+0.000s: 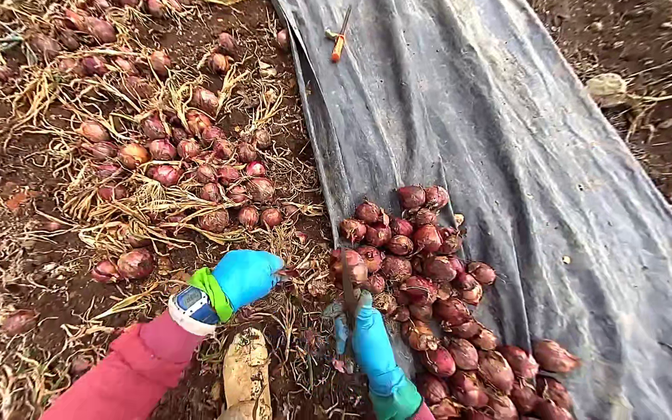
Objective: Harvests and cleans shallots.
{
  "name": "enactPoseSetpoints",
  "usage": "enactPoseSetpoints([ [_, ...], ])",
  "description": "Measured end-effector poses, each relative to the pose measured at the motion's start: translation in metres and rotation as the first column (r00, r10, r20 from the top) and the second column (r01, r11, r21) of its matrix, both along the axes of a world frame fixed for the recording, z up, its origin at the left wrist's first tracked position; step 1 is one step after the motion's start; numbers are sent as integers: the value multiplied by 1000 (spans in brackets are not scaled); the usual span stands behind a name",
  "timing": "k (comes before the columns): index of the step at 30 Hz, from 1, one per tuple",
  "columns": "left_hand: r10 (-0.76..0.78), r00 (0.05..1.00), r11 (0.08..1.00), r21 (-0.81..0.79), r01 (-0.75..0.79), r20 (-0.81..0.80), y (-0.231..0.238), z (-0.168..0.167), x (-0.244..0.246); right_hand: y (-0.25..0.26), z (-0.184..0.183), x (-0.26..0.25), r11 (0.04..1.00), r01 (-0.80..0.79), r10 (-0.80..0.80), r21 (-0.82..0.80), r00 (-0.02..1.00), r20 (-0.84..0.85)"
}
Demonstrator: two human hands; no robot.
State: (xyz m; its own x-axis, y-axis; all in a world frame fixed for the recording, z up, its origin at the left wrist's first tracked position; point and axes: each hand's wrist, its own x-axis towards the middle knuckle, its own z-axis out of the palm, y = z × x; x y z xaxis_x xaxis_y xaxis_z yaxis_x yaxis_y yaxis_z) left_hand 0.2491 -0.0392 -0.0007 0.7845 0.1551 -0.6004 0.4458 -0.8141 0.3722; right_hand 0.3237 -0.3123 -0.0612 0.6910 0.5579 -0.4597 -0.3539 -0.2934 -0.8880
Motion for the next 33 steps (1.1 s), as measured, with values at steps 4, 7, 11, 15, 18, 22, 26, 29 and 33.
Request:
enactPoseSetpoints([
  [4, 577, 794, 787, 128, -603, 189, 80, -8, -94, -38, -17, 11, 957, 275, -279, -90, 960, -28],
  [7, 747, 631, 562, 310, -767, 210, 103, -6, -164, -50, -44, -19, 970, 151, -175, -191, 977, -118],
  [11, 800, 569, 492, 335, -804, 192, 79, -23, -199, -32, -63, -69, 983, -65, 21, -170, 968, -249],
  [15, 770, 601, 633, 382, -673, -217, 26, -88, -211, -18, -59, -93, 971, -212, 161, -110, 920, -357],
  [18, 710, 518, 704, 447, -552, -477, 10, -138, -236, -27, -55, -97, 958, -258, 196, -125, 908, -371],
  [22, 664, 567, 745, 369, -555, -487, 20, -124, -245, -76, -46, -95, 955, -183, 67, -232, 898, -436],
  [26, 558, 805, 830, 151, -537, -201, 3, -77, -201, -97, -66, -100, 940, -238, 48, -243, 800, -599],
  [29, 345, 938, 938, -29, -346, -15, -22, -50, -151, -65, -71, -102, 945, -327, 287, 33, 772, -568],
  [33, -103, 994, 988, -122, 99, -29, -40, -18, -103, 5, -35, -69, 915, -391, 403, 101, 862, -308],
])
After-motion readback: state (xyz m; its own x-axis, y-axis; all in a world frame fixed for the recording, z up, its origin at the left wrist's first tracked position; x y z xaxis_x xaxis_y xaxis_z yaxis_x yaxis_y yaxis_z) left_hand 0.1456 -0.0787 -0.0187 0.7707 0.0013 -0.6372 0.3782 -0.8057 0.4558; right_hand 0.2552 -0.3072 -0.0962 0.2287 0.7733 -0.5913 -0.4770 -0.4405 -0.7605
